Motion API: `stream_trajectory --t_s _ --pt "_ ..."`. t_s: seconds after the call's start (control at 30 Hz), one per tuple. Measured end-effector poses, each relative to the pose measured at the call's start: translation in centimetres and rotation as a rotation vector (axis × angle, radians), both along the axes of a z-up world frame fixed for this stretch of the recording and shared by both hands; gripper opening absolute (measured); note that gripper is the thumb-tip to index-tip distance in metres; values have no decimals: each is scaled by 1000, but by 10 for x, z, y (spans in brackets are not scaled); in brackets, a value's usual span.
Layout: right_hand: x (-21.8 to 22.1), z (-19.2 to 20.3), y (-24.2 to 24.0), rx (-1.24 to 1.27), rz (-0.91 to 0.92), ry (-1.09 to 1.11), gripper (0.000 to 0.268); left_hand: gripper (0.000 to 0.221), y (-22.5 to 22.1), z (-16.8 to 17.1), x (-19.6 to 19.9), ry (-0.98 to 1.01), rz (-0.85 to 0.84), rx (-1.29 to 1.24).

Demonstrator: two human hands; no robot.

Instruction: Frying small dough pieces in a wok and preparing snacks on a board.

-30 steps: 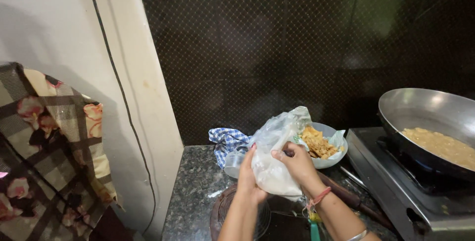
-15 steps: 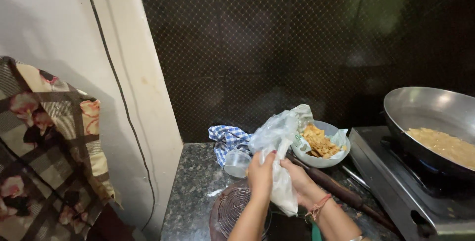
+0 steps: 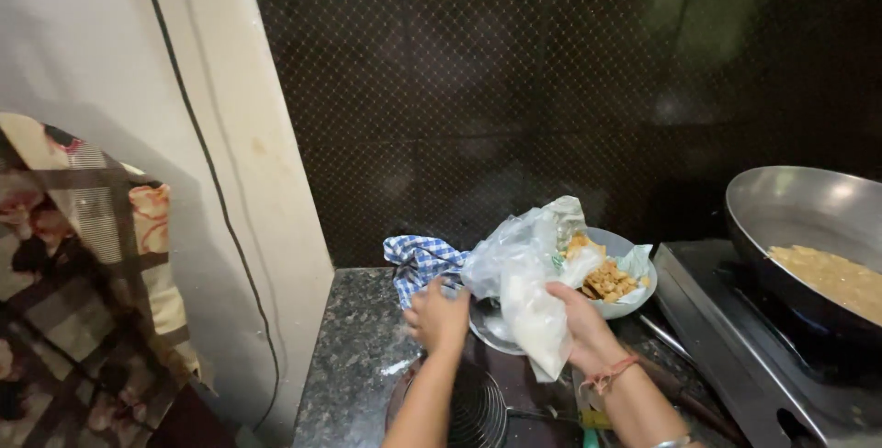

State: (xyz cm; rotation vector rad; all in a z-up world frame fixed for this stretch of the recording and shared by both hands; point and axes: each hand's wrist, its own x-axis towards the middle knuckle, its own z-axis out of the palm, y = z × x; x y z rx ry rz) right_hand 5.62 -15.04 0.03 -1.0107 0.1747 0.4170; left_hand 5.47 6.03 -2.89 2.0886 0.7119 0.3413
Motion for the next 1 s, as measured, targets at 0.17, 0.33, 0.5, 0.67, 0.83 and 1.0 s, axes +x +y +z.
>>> stream_trajectory --t_s 0.17,0.33,0.5,0.67,0.83,1.0 --pt "25 -11 -19 88 -166 12 43 78 15 -19 11 104 -76 252" --pt "34 -1 -17 98 -280 -41 40 70 16 -29 22 126 -116 285" --pt "48 12 10 205 -309 -117 42 64 15 11 -4 -57 -388 204" --pt "28 54 62 258 -424 -349 53 89 10 26 -21 -281 -581 92" --pt "35 12 70 -316 -346 -648 52 85 14 38 -29 -424 -621 -28" --pt "19 18 58 -1153 -128 -911 31 87 19 65 -48 -544 -608 -8"
